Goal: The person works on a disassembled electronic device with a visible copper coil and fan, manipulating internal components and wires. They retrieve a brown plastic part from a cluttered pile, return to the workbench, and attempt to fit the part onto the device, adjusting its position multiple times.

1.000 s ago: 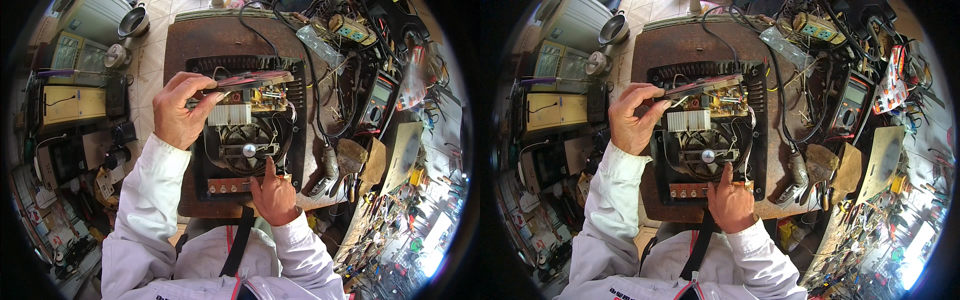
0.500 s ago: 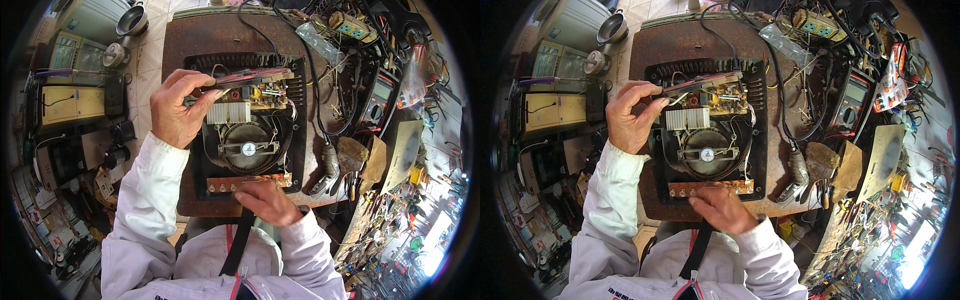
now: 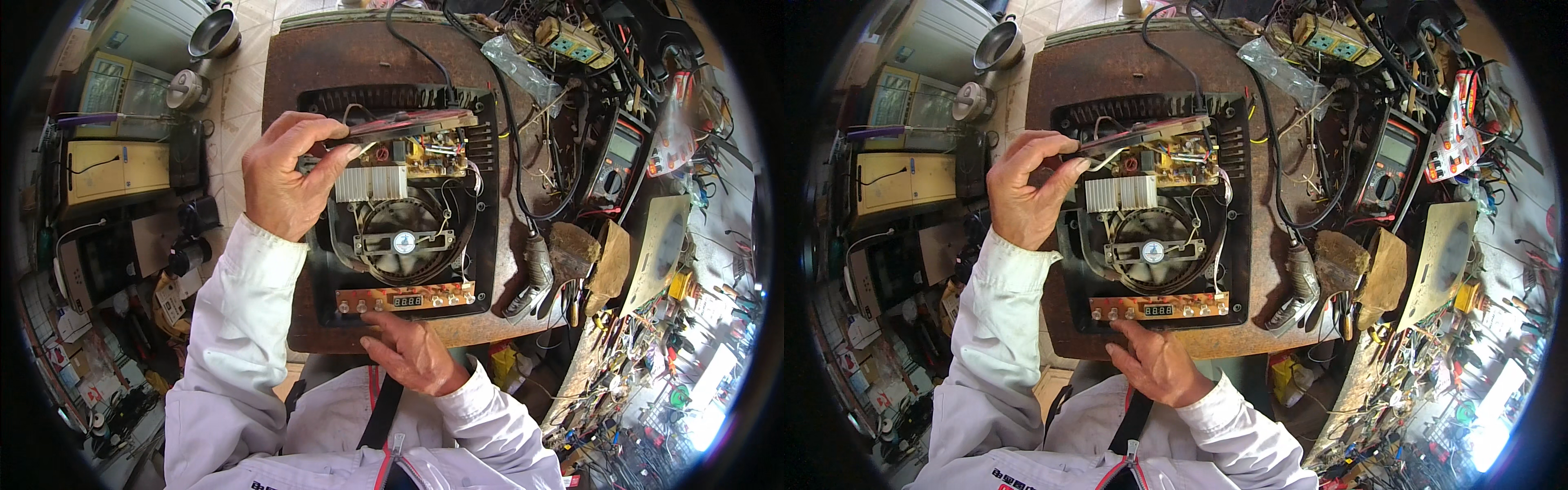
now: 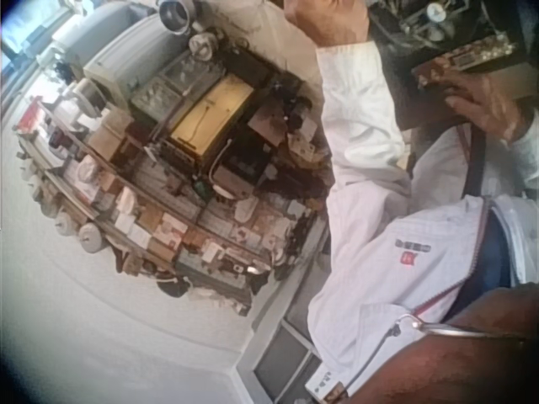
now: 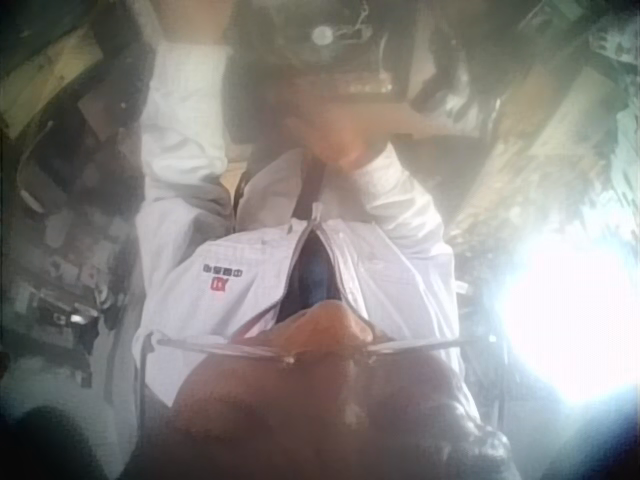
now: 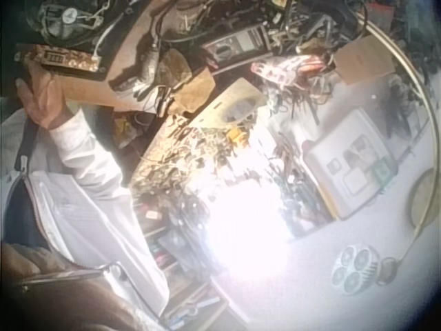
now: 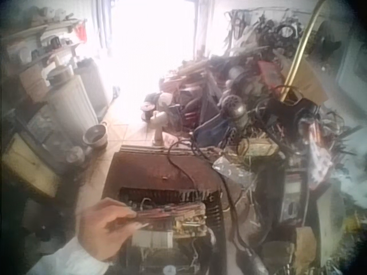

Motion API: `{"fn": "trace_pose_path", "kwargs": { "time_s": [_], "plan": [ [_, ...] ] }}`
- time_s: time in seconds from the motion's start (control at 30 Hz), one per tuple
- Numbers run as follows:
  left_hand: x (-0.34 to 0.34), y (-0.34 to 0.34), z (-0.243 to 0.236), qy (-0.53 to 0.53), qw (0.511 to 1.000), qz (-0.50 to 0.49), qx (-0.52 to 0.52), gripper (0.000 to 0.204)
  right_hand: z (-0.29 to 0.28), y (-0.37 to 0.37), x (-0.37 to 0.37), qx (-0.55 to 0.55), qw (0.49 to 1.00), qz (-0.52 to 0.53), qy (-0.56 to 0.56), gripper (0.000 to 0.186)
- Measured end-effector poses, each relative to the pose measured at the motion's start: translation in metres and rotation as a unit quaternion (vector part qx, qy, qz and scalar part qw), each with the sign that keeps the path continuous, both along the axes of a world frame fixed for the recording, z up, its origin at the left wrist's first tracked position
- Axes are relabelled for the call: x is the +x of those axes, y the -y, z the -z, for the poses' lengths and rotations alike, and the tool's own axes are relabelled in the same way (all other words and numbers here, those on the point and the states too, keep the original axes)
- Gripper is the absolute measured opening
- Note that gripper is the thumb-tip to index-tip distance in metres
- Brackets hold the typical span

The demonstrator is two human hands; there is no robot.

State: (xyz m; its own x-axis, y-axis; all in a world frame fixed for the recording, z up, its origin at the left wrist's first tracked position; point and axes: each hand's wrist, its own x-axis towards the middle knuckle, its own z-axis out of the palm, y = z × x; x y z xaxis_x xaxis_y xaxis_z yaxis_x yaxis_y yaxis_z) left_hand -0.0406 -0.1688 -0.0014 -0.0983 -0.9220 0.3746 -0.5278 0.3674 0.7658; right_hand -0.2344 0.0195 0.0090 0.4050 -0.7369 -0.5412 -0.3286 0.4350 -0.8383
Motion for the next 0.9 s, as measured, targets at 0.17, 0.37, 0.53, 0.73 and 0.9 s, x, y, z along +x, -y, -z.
{"fn": "trace_pose_path", "kwargs": {
  "time_s": [0.17,0.37,0.53,0.73,0.9],
  "plan": [
    [0.000,-0.001,-0.002,0.006,1.000,0.003,0.009,0.025,0.006,-0.010,0.002,-0.027,1.000,0.003,-0.007,0.035],
    [0.001,-0.012,-0.005,0.022,0.999,0.028,0.025,0.025,0.008,-0.023,-0.004,-0.046,0.998,0.033,-0.009,0.032],
    [0.001,-0.023,0.001,0.110,0.991,0.077,-0.025,0.032,0.006,-0.030,-0.016,-0.005,0.998,0.003,-0.059,0.033],
    [-0.006,-0.043,0.030,0.205,0.970,0.114,-0.060,0.031,0.009,-0.038,-0.025,-0.008,0.997,0.001,-0.072,0.034],
    [-0.011,-0.049,0.048,0.223,0.967,0.124,-0.019,0.026,0.014,-0.048,-0.033,-0.015,0.997,0.010,-0.078,0.034]
  ]
}}
